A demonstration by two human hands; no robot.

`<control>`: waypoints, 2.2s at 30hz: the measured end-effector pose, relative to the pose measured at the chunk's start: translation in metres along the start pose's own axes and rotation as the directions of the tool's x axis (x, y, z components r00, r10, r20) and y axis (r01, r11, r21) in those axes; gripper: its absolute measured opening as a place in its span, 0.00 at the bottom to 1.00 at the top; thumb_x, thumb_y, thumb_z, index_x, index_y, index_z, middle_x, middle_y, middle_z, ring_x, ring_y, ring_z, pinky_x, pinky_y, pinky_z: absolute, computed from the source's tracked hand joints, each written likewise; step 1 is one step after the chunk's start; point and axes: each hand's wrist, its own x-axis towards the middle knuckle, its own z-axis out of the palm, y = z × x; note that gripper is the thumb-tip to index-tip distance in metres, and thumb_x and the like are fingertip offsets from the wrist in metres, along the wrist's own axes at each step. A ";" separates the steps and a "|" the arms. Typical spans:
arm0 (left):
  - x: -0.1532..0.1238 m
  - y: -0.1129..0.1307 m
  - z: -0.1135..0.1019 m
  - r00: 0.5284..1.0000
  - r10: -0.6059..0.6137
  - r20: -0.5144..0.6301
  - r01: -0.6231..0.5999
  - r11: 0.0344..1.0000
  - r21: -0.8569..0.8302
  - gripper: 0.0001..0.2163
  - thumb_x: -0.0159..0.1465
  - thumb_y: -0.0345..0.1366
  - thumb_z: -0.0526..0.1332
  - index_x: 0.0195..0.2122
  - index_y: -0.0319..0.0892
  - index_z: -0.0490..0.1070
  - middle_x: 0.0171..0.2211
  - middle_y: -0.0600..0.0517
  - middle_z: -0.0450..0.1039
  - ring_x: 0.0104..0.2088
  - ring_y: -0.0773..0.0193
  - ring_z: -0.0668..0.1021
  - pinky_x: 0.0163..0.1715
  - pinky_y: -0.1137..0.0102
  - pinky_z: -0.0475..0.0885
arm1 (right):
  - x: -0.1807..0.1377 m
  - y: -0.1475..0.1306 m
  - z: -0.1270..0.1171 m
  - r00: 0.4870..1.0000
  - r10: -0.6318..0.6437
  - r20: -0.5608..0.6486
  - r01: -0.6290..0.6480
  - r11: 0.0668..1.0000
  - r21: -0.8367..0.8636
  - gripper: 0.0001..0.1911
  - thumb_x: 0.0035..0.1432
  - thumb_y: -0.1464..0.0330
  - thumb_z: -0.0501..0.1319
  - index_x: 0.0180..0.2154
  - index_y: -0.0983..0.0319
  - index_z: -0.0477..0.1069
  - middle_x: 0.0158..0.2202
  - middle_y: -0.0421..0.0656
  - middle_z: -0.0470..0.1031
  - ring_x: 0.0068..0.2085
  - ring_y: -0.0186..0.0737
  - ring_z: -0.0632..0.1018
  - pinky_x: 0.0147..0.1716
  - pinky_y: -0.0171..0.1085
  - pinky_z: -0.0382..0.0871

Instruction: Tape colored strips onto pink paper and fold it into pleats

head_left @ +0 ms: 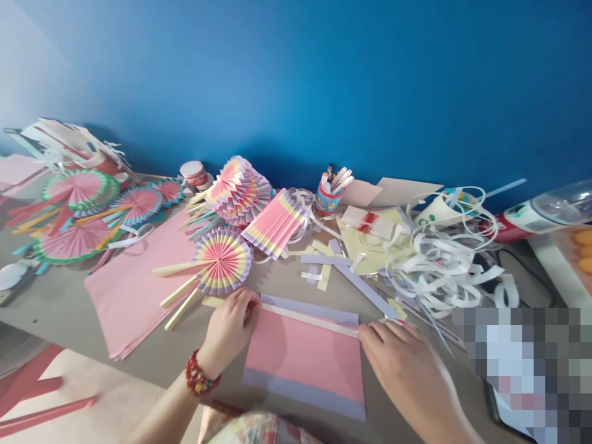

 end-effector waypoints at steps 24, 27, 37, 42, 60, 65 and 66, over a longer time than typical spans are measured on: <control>0.001 0.006 0.008 0.997 -0.050 -0.054 0.054 0.996 0.068 0.05 0.63 0.30 0.54 0.30 0.43 0.65 0.28 0.53 0.67 0.29 0.63 0.71 0.27 0.72 0.60 | 0.013 -0.004 -0.005 0.991 0.053 0.120 -0.046 0.997 -0.060 0.11 0.47 0.80 0.65 0.28 0.59 0.67 0.25 0.38 0.70 0.31 0.42 0.71 0.35 0.41 0.55; 0.001 0.006 0.009 0.997 -0.042 -0.069 0.049 0.995 0.090 0.05 0.63 0.30 0.55 0.30 0.43 0.65 0.28 0.54 0.67 0.30 0.63 0.71 0.27 0.72 0.60 | 0.013 -0.004 -0.006 0.991 0.054 0.124 -0.046 0.997 -0.065 0.12 0.47 0.80 0.66 0.27 0.59 0.68 0.25 0.38 0.71 0.31 0.42 0.71 0.35 0.42 0.54; 0.001 0.006 0.011 0.997 -0.014 -0.072 0.023 0.992 0.126 0.04 0.63 0.30 0.55 0.31 0.43 0.65 0.29 0.52 0.68 0.31 0.62 0.72 0.29 0.71 0.62 | 0.013 -0.005 -0.003 0.991 0.054 0.125 -0.044 0.996 -0.078 0.10 0.49 0.80 0.64 0.28 0.60 0.68 0.26 0.40 0.71 0.31 0.42 0.71 0.35 0.41 0.53; 0.001 0.004 0.012 0.997 -0.010 -0.070 0.021 0.988 0.156 0.04 0.63 0.31 0.55 0.32 0.44 0.65 0.30 0.53 0.68 0.31 0.62 0.73 0.30 0.70 0.63 | 0.014 -0.007 -0.004 0.984 0.082 0.156 -0.068 0.994 -0.090 0.09 0.51 0.80 0.63 0.29 0.60 0.70 0.28 0.40 0.73 0.33 0.42 0.72 0.36 0.41 0.53; 0.001 0.002 0.012 0.999 -0.028 -0.041 0.033 0.989 0.147 0.05 0.65 0.34 0.54 0.32 0.44 0.66 0.31 0.53 0.70 0.32 0.62 0.73 0.29 0.71 0.63 | 0.020 -0.008 -0.001 0.959 0.143 0.245 -0.111 0.984 -0.140 0.08 0.55 0.79 0.62 0.32 0.59 0.73 0.28 0.39 0.74 0.33 0.40 0.73 0.33 0.40 0.52; 0.001 0.000 0.012 0.999 -0.013 -0.047 0.019 0.990 0.139 0.05 0.64 0.34 0.54 0.31 0.44 0.66 0.31 0.52 0.70 0.32 0.61 0.74 0.30 0.70 0.64 | 0.020 -0.009 -0.001 0.953 0.150 0.263 -0.116 0.983 -0.140 0.08 0.56 0.79 0.61 0.33 0.60 0.73 0.29 0.40 0.74 0.33 0.40 0.73 0.33 0.40 0.52; 0.001 0.000 0.012 0.999 -0.012 -0.047 0.019 0.990 0.138 0.05 0.64 0.34 0.54 0.32 0.44 0.66 0.31 0.52 0.70 0.32 0.61 0.74 0.30 0.70 0.64 | 0.021 -0.009 -0.002 0.952 0.151 0.268 -0.117 0.983 -0.139 0.08 0.56 0.79 0.61 0.33 0.60 0.73 0.29 0.40 0.74 0.33 0.40 0.73 0.33 0.40 0.52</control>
